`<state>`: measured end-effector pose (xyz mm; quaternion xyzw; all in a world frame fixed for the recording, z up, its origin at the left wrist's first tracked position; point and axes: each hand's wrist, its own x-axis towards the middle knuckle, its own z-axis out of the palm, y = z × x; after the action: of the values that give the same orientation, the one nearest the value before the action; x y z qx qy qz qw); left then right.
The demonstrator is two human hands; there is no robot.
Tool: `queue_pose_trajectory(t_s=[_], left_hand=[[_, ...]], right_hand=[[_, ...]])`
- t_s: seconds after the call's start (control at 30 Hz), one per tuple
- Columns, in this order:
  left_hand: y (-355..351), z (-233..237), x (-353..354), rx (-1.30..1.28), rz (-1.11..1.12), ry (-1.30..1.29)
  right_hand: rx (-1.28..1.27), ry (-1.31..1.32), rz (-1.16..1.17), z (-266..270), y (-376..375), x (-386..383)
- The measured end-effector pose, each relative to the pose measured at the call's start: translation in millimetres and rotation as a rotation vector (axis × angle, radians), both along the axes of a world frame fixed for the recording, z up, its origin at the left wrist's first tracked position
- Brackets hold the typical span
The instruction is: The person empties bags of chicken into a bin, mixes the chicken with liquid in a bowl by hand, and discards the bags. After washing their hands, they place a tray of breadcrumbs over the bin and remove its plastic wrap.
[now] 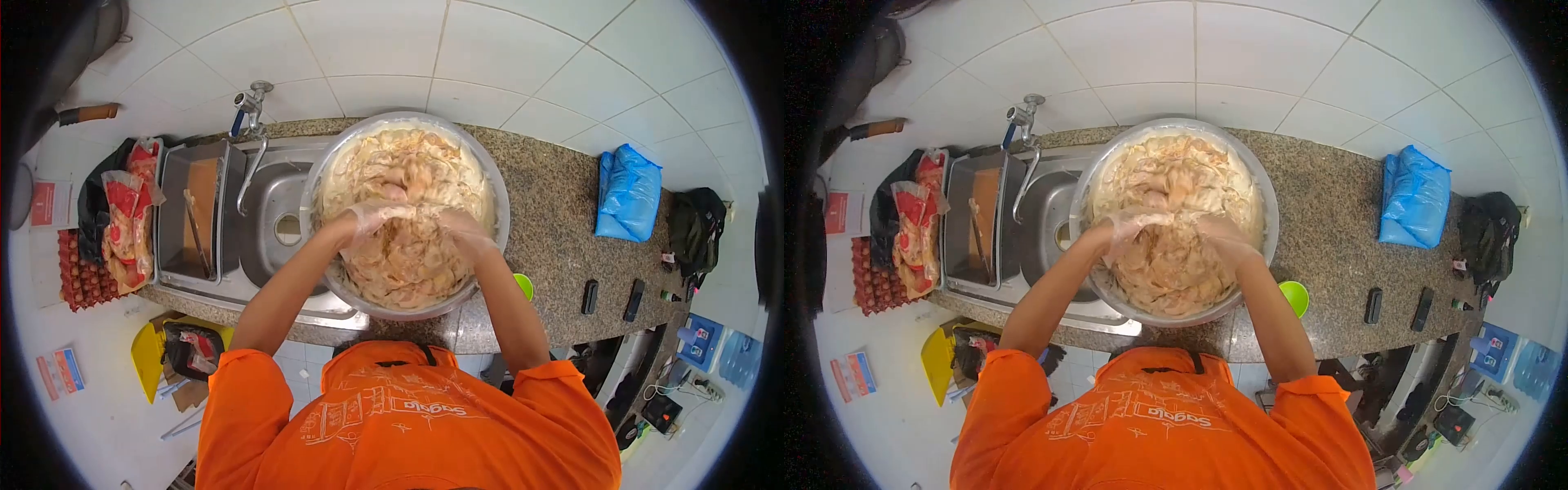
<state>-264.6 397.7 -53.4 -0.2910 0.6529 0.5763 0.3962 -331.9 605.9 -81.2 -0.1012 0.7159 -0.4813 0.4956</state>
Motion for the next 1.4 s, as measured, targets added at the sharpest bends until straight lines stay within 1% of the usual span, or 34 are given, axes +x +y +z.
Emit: queue_pose_trajectory(t_s=[0.07,0.1,0.13,0.17,0.2,0.23,0.27,0.3,0.33,0.37,0.4,0.43,0.47,0.5,0.53,0.6,0.63,0.7,0.73,0.77,0.8,0.83,0.9,0.93,1.0,1.03,1.1,1.13,1.2,1.23,1.3,1.33,1.37,1.4], left_hand=[[-6,-4,0,-0.206,-0.431,0.187],[0,5,10,-0.331,-0.486,0.304],[8,10,20,-0.328,-0.486,0.297],[17,14,31,-0.424,-0.477,0.281],[24,17,41,-0.524,-0.466,0.271],[30,8,60,-0.688,-0.567,0.402],[35,0,77,-0.687,-0.570,0.399],[38,-5,92,-0.755,-0.546,0.431],[39,-4,102,-0.824,-0.523,0.462],[39,-2,109,-0.682,-0.235,0.552],[41,2,117,-0.687,-0.241,0.549],[44,6,127,-0.378,0.136,0.438],[45,9,132,-0.058,0.503,0.312],[40,13,131,-0.020,0.597,-0.050],[35,6,130,-0.023,0.598,-0.052],[24,-19,125,0.131,0.662,0.015],[19,-23,117,0.132,0.662,0.012],[11,-30,97,0.339,0.646,-0.142],[14,-32,89,0.343,0.641,-0.143],[19,-34,83,0.352,0.603,-0.140],[21,-37,79,0.359,0.567,-0.138],[18,-45,77,0.356,0.568,-0.141],[9,-69,73,0.526,0.630,-0.224],[8,-70,70,0.520,0.625,-0.227],[9,-75,63,0.451,0.609,-0.247],[9,-86,62,0.451,0.601,-0.252],[9,-109,57,0.641,0.589,-0.199],[12,-100,52,0.646,0.583,-0.196],[16,-84,47,0.576,0.533,-0.208],[13,-91,46,0.579,0.534,-0.206],[6,-112,47,0.477,0.442,-0.200],[8,-98,46,0.478,0.445,-0.199],[10,-84,46,0.495,0.454,-0.177],[12,-72,45,0.513,0.463,-0.154]], right_hand=[[0.258,0.207,0.053,21,-16,11],[0.258,0.205,0.054,8,-20,20],[0.257,0.381,0.149,-17,-22,33],[0.252,0.557,0.244,-36,-25,47],[0.249,0.555,0.245,-42,-29,60],[0.357,0.760,0.504,-44,-32,74],[0.466,0.956,0.767,-52,-30,87],[0.385,1.042,0.805,-97,-24,96],[0.381,1.039,0.799,-55,-22,92],[0.421,0.918,0.764,-8,-14,84],[0.458,0.799,0.728,30,-8,78],[0.451,0.799,0.723,38,0,74],[0.340,0.716,0.548,42,10,70],[0.231,0.627,0.378,43,19,68],[0.228,0.624,0.378,42,24,68],[0.131,0.664,-0.021,39,33,66],[0.133,0.662,-0.020,30,39,64],[0.335,0.467,0.041,0,51,61],[0.340,0.467,0.037,-15,52,59],[0.287,0.411,0.023,-32,52,58],[0.231,0.353,0.009,-33,48,56],[0.229,0.350,0.010,-33,44,49],[0.437,0.081,0.177,-31,34,33],[0.433,0.077,0.172,-46,35,31],[-0.024,-0.274,-0.039,-91,40,32],[-0.023,-0.278,-0.048,-99,39,32],[-0.159,-0.426,-0.050,-109,36,28],[-0.155,-0.420,-0.055,-94,32,28],[-0.214,-0.696,-0.278,-67,25,32],[-0.212,-0.694,-0.277,-68,23,32],[-0.291,-0.667,-0.336,-80,21,35],[-0.290,-0.667,-0.334,-94,22,34],[-0.279,-0.596,-0.348,-109,22,32],[-0.268,-0.523,-0.362,-109,19,30]])
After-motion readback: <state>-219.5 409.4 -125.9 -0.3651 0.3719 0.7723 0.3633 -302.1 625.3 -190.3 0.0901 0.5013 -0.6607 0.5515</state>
